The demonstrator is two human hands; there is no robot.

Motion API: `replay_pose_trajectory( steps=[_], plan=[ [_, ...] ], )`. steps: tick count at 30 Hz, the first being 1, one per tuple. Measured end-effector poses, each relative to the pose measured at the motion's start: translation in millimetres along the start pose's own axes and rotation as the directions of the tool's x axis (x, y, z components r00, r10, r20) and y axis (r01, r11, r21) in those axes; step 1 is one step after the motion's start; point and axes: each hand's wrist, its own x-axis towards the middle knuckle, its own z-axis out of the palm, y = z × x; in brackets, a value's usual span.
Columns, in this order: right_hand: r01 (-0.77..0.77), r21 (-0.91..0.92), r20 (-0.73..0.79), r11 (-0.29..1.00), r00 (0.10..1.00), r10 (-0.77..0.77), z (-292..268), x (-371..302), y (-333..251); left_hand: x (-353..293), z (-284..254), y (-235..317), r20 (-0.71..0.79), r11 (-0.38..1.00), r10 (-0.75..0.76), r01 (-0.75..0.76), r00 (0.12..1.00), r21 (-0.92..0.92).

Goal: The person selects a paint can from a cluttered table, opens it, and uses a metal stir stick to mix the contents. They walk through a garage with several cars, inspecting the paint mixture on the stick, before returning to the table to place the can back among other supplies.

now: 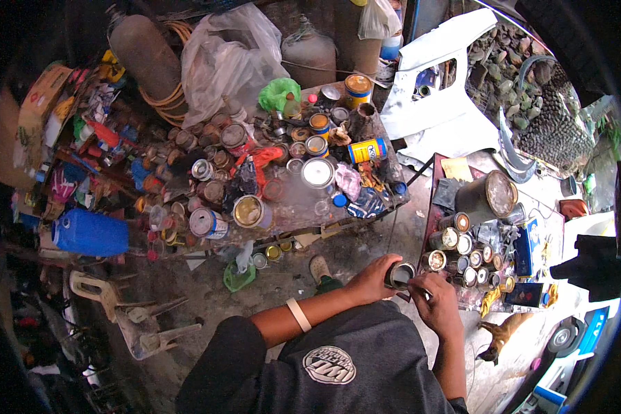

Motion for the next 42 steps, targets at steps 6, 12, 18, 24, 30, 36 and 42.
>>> replay_pose_trajectory(
  steps=[6, 12, 18, 24, 30, 36, 42],
  plan=[
    [0.02, 0.005, -0.123, 1.0, 0.992, -0.019, 6.9, -4.9, 11.8, 6.4, 0.5, 0.0, 0.004, 1.0, 0.015, -0.014, 1.0, -0.013],
    [-0.042, -0.077, -0.06, 0.996, 0.998, 0.037, -10.6, -9.4, 15.8, 11.8, -2.8, 20.9, 0.033, 0.999, 0.013, -0.015, 0.999, 0.039],
    [-0.021, 0.025, 0.01, 0.999, 1.0, 0.021, -22.6, -29.8, 25.4, 18.2, 12.9, 32.6, 0.074, 0.998, 0.044, -0.048, 0.996, 0.048],
    [0.053, 0.068, -0.051, 0.996, 0.997, -0.049, -40.4, -54.7, 46.8, 23.0, 51.3, 45.3, 0.088, 0.996, 0.064, -0.069, 0.994, 0.056],
    [-0.027, -0.011, -0.137, 1.0, 0.99, 0.025, -73.6, -90.0, 68.6, 31.1, 98.0, 62.7, 0.164, 0.998, 0.029, -0.036, 0.986, 0.042],
    [-0.156, -0.002, -0.215, 0.988, 0.965, 0.152, -78.9, -144.1, 65.7, 40.3, 126.3, 76.1, 0.346, 0.993, 0.086, -0.11, 0.934, 0.049],
    [-0.396, 0.073, -0.493, 0.915, 0.783, 0.379, -62.5, -190.3, 33.9, 50.4, 153.5, 85.4, 0.596, 0.976, 0.218, -0.179, 0.773, -0.125]
  ],
)
